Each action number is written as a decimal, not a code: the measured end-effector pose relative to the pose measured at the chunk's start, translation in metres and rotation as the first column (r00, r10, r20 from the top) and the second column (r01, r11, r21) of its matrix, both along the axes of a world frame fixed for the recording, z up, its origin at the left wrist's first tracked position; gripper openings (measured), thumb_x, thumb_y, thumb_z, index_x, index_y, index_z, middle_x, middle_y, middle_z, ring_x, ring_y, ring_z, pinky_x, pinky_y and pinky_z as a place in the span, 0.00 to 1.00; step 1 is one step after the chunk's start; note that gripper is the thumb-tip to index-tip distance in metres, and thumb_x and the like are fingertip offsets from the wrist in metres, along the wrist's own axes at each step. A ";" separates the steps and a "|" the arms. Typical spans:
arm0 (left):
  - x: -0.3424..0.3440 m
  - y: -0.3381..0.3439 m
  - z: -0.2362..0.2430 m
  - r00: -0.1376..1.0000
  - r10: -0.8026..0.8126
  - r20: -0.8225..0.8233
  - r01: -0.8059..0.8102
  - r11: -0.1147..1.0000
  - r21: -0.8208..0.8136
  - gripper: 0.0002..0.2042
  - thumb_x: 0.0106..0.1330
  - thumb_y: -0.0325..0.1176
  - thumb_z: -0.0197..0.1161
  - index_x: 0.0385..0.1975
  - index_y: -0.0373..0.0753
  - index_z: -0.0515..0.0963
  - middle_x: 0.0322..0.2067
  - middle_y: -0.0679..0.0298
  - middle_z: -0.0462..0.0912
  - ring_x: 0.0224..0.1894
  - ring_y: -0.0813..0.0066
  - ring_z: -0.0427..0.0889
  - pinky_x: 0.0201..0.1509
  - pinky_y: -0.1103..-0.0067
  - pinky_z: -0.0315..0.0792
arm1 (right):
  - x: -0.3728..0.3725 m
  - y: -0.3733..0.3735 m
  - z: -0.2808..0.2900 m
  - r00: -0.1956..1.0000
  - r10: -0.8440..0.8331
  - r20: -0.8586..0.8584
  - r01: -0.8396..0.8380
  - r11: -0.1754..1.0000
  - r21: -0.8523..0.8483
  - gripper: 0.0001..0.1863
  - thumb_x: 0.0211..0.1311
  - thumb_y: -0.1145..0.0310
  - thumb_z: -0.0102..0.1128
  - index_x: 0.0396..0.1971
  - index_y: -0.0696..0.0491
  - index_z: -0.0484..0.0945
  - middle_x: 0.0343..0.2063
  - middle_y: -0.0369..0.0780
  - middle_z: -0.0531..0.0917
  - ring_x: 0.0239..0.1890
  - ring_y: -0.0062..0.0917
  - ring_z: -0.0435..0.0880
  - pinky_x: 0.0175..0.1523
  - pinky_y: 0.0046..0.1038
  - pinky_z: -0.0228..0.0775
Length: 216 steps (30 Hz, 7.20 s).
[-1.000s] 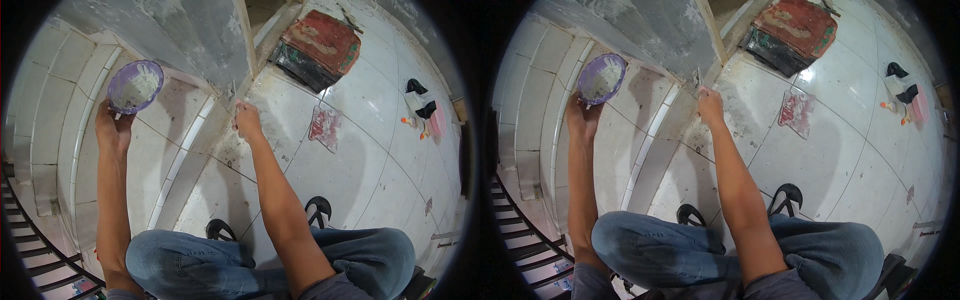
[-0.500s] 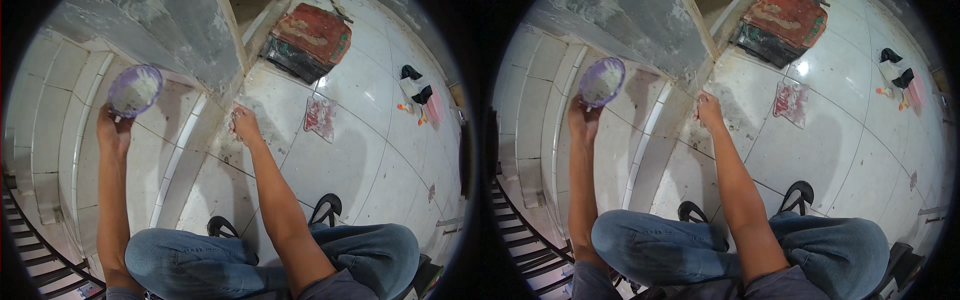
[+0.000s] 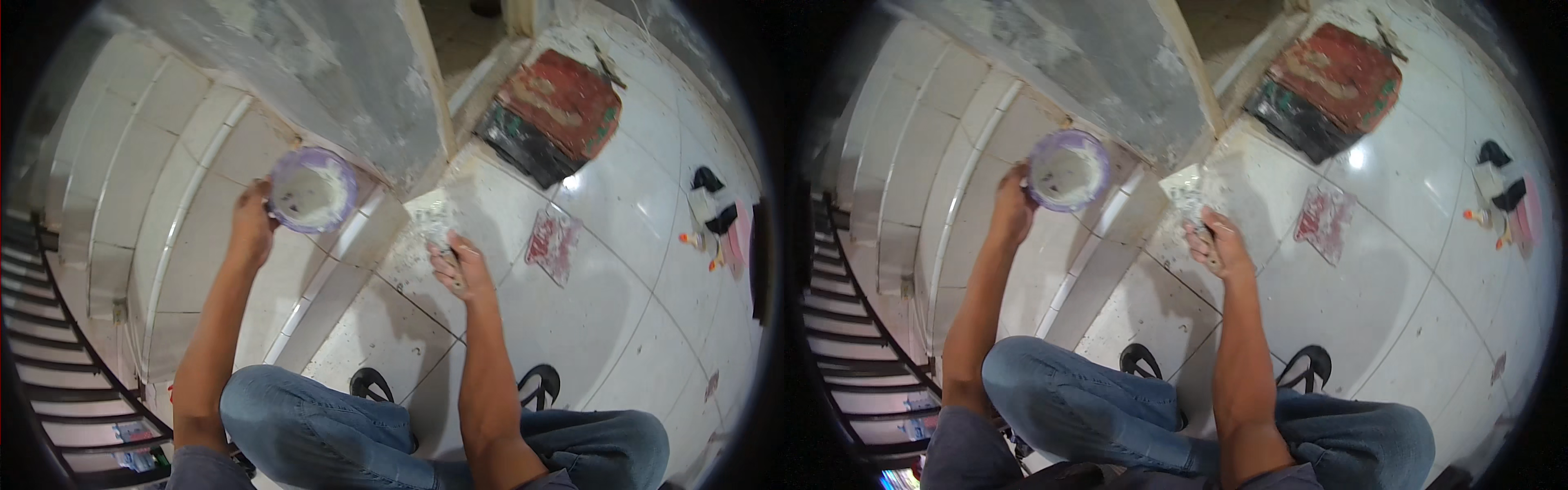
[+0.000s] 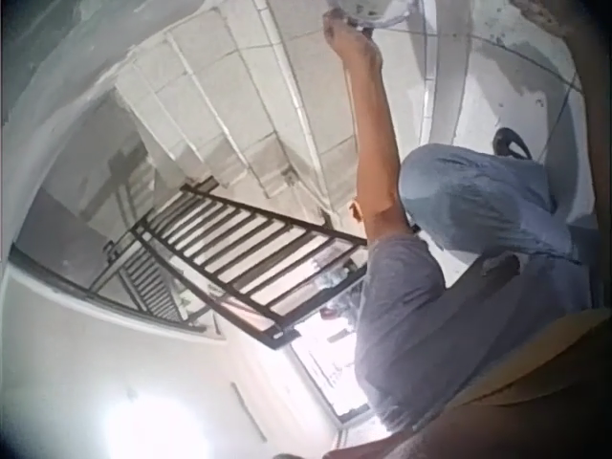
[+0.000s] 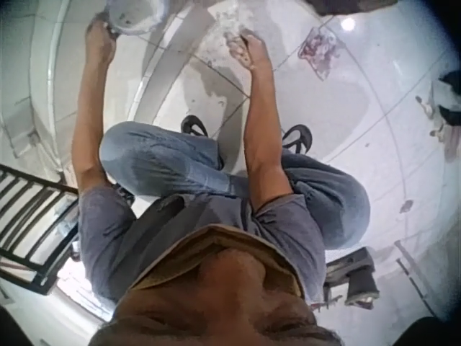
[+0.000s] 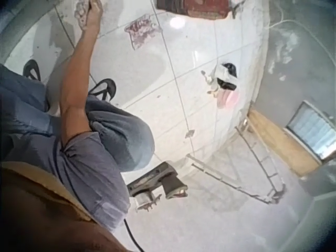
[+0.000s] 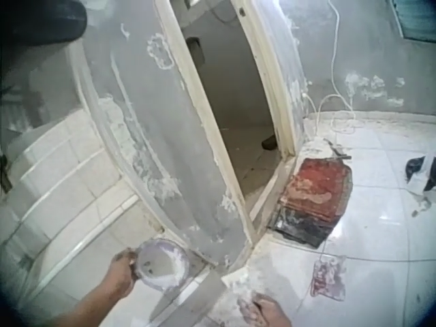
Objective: Apply and smooth patching compound on a damaged wall corner and surface.
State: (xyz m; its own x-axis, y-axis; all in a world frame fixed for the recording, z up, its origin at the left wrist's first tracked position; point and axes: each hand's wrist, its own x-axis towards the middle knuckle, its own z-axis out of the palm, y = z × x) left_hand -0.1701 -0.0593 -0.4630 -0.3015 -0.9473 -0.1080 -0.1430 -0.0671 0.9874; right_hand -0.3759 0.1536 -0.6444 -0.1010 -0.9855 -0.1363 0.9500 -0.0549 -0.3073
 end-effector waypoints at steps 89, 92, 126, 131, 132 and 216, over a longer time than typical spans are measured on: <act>-0.124 0.108 -0.070 0.895 -0.358 0.266 0.444 0.645 -0.623 0.09 0.64 0.30 0.57 0.27 0.31 0.67 0.30 0.56 0.66 0.34 0.67 0.66 0.36 0.76 0.65 | -0.061 0.078 0.122 -0.600 0.110 -0.792 0.123 0.991 0.045 0.13 0.59 0.77 0.51 0.43 0.59 0.79 0.29 0.49 0.81 0.26 0.44 0.80 0.31 0.39 0.71; -0.123 0.114 -0.070 0.906 -0.358 0.225 0.418 0.680 -0.602 0.09 0.68 0.31 0.53 0.28 0.33 0.67 0.34 0.57 0.67 0.38 0.65 0.67 0.45 0.74 0.64 | -0.052 0.078 0.118 -0.469 0.043 -0.882 0.126 0.992 -0.019 0.11 0.62 0.76 0.51 0.42 0.59 0.79 0.26 0.46 0.81 0.23 0.36 0.80 0.27 0.34 0.70; -0.122 0.123 -0.078 0.926 -0.364 0.101 0.354 0.743 -0.568 0.08 0.68 0.34 0.56 0.32 0.36 0.74 0.43 0.59 0.69 0.49 0.71 0.66 0.43 0.80 0.66 | -0.037 0.087 0.116 0.395 0.355 -0.847 0.308 0.818 0.486 0.15 0.72 0.67 0.41 0.32 0.62 0.74 0.21 0.39 0.78 0.11 0.18 0.73 0.14 0.22 0.65; -0.124 0.121 -0.085 0.918 -0.391 -0.065 0.319 0.826 -0.465 0.10 0.70 0.36 0.55 0.30 0.36 0.74 0.45 0.57 0.69 0.55 0.69 0.64 0.57 0.73 0.60 | -0.032 0.089 0.111 0.692 0.245 -0.679 0.140 0.878 0.459 0.16 0.73 0.64 0.42 0.36 0.62 0.74 0.24 0.39 0.79 0.11 0.19 0.72 0.15 0.21 0.65; -0.122 0.120 -0.084 0.910 -0.403 -0.097 0.342 0.864 -0.370 0.11 0.70 0.36 0.55 0.30 0.35 0.74 0.47 0.57 0.68 0.55 0.69 0.64 0.58 0.73 0.59 | -0.034 0.088 0.114 0.634 0.185 -0.751 0.235 0.879 0.415 0.15 0.73 0.66 0.43 0.36 0.62 0.74 0.23 0.39 0.79 0.11 0.18 0.72 0.15 0.21 0.65; 0.037 -0.001 -0.023 0.951 -0.082 -0.298 0.137 0.976 0.170 0.14 0.71 0.37 0.50 0.49 0.36 0.71 0.50 0.58 0.76 0.52 0.64 0.77 0.55 0.64 0.75 | 0.074 -0.091 -0.036 0.557 -0.376 -0.741 0.756 0.600 0.264 0.19 0.66 0.73 0.51 0.57 0.58 0.72 0.30 0.39 0.77 0.24 0.22 0.75 0.28 0.25 0.70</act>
State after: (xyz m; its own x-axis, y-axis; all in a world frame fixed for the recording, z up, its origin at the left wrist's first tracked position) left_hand -0.1329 -0.0607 -0.4864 -0.4467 -0.8778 -0.1727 0.1279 -0.2537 0.9588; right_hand -0.3022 0.0624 -0.6802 -0.8479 -0.4566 -0.2693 0.3815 -0.1731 -0.9080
